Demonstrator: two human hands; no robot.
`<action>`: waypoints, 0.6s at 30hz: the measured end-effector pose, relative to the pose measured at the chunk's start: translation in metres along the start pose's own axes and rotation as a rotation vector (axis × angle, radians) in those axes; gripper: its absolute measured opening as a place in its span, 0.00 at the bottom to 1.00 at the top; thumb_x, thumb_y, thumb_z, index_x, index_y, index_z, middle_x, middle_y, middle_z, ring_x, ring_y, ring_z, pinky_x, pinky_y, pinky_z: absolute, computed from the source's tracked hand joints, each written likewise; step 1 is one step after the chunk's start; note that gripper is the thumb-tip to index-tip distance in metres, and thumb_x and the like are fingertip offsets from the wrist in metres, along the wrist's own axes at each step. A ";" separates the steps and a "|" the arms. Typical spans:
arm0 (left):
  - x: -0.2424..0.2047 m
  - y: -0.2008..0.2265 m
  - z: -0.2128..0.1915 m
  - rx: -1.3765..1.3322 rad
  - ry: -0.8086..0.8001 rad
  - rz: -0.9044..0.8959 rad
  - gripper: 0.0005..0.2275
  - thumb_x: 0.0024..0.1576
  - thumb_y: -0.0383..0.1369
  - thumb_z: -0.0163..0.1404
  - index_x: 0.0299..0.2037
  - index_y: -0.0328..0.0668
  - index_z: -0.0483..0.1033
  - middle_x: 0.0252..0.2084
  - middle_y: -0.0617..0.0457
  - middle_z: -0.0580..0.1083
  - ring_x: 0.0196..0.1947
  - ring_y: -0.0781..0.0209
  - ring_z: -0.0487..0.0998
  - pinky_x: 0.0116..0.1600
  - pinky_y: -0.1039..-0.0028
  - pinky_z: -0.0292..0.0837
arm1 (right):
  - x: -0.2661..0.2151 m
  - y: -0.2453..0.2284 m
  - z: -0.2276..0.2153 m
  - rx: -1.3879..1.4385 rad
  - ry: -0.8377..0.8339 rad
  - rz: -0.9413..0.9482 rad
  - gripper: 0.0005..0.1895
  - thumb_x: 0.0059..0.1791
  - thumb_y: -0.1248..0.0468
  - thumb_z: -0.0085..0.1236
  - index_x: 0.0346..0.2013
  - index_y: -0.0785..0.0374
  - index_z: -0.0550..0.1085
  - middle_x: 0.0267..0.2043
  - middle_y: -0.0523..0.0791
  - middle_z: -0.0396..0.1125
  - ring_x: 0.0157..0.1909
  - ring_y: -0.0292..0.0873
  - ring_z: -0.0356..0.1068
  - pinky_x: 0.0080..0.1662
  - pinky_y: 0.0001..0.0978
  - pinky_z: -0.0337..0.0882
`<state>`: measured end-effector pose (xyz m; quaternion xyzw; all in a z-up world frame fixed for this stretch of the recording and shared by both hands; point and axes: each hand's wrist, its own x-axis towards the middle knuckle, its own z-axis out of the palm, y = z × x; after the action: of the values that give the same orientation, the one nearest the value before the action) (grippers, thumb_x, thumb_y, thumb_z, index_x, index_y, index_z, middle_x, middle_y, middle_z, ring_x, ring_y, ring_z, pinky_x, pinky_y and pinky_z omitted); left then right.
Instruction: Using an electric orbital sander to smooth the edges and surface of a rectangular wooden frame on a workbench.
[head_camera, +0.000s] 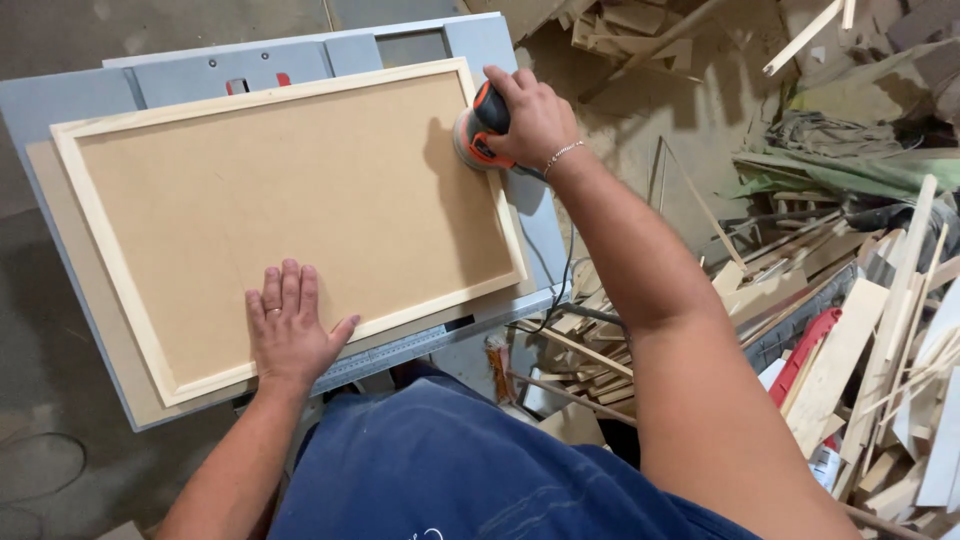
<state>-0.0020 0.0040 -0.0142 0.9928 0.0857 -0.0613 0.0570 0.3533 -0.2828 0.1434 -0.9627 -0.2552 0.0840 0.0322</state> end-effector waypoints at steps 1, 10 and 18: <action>-0.001 0.000 0.000 0.013 -0.003 0.000 0.46 0.55 0.71 0.26 0.79 0.49 0.44 0.83 0.51 0.43 0.82 0.50 0.37 0.79 0.52 0.26 | -0.010 -0.001 0.001 -0.009 -0.011 0.000 0.46 0.39 0.50 0.67 0.70 0.45 0.60 0.55 0.48 0.62 0.47 0.59 0.68 0.38 0.58 0.73; -0.005 0.009 -0.028 -0.077 0.015 -0.027 0.46 0.51 0.68 0.41 0.75 0.45 0.61 0.79 0.46 0.57 0.80 0.44 0.51 0.78 0.45 0.42 | -0.099 -0.016 0.015 0.027 -0.062 0.056 0.47 0.40 0.46 0.68 0.72 0.37 0.57 0.57 0.40 0.61 0.55 0.57 0.71 0.54 0.53 0.76; -0.007 0.007 -0.028 -0.128 -0.036 -0.035 0.45 0.52 0.66 0.42 0.77 0.44 0.58 0.81 0.45 0.53 0.80 0.44 0.47 0.78 0.45 0.40 | -0.169 -0.009 0.028 0.068 -0.064 0.126 0.48 0.40 0.47 0.68 0.73 0.38 0.58 0.59 0.42 0.62 0.58 0.55 0.69 0.54 0.53 0.75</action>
<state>-0.0042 -0.0006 0.0151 0.9841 0.1060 -0.0746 0.1210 0.1993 -0.3588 0.1412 -0.9720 -0.1920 0.1254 0.0515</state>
